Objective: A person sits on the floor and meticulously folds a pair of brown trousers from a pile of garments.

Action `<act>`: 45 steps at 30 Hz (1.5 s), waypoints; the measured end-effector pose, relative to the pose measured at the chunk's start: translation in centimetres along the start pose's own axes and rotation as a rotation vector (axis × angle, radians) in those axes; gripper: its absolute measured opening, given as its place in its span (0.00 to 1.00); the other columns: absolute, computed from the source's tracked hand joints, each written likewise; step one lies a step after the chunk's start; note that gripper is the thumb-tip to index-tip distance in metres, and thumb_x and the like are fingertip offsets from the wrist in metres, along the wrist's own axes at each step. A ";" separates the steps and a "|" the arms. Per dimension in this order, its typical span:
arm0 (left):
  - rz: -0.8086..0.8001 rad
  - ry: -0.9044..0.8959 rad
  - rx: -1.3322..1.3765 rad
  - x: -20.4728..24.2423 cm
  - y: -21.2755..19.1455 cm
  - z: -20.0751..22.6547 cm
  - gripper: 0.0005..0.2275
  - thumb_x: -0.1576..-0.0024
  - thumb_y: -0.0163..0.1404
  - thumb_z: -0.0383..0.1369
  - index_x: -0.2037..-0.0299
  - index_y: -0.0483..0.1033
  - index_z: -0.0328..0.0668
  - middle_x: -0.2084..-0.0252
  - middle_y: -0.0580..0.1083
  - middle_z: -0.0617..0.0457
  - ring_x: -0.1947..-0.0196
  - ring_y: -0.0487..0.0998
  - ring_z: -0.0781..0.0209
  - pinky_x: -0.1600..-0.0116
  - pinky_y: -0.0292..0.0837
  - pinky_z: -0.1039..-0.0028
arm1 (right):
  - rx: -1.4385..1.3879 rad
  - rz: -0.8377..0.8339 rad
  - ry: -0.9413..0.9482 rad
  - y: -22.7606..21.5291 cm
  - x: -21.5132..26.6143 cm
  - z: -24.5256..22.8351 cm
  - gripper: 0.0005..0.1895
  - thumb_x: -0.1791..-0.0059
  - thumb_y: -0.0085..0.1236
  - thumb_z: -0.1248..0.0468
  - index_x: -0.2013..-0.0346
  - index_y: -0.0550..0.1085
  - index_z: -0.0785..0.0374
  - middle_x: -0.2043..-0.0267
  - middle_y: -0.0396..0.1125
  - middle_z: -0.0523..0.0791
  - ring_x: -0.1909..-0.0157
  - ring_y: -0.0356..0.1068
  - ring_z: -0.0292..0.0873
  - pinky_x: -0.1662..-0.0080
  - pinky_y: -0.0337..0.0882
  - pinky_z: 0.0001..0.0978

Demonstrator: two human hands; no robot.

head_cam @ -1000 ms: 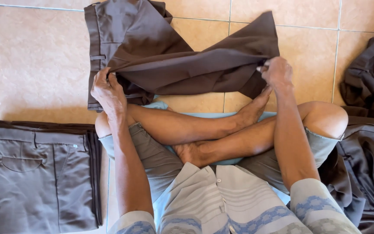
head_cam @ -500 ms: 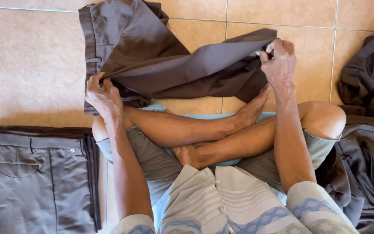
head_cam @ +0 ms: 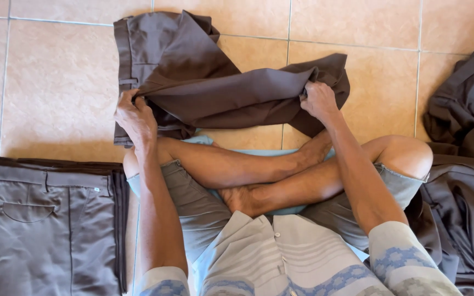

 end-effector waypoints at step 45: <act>-0.839 -0.036 -0.160 14.4 14.2 4.1 0.13 0.44 0.60 0.38 0.53 0.80 0.40 0.39 0.69 0.34 0.44 0.75 0.33 0.42 0.73 0.47 | 0.102 -0.098 0.684 -5.2 2.3 10.2 0.10 0.63 0.65 0.71 0.67 0.82 0.60 0.67 0.75 0.51 0.64 0.78 0.58 0.66 0.78 0.52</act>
Point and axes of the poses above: each hand's wrist, its own x-axis away from the middle knuckle, its own y-axis out of the palm, z = x × y, the point moved 4 cm from there along -x, towards the middle knuckle
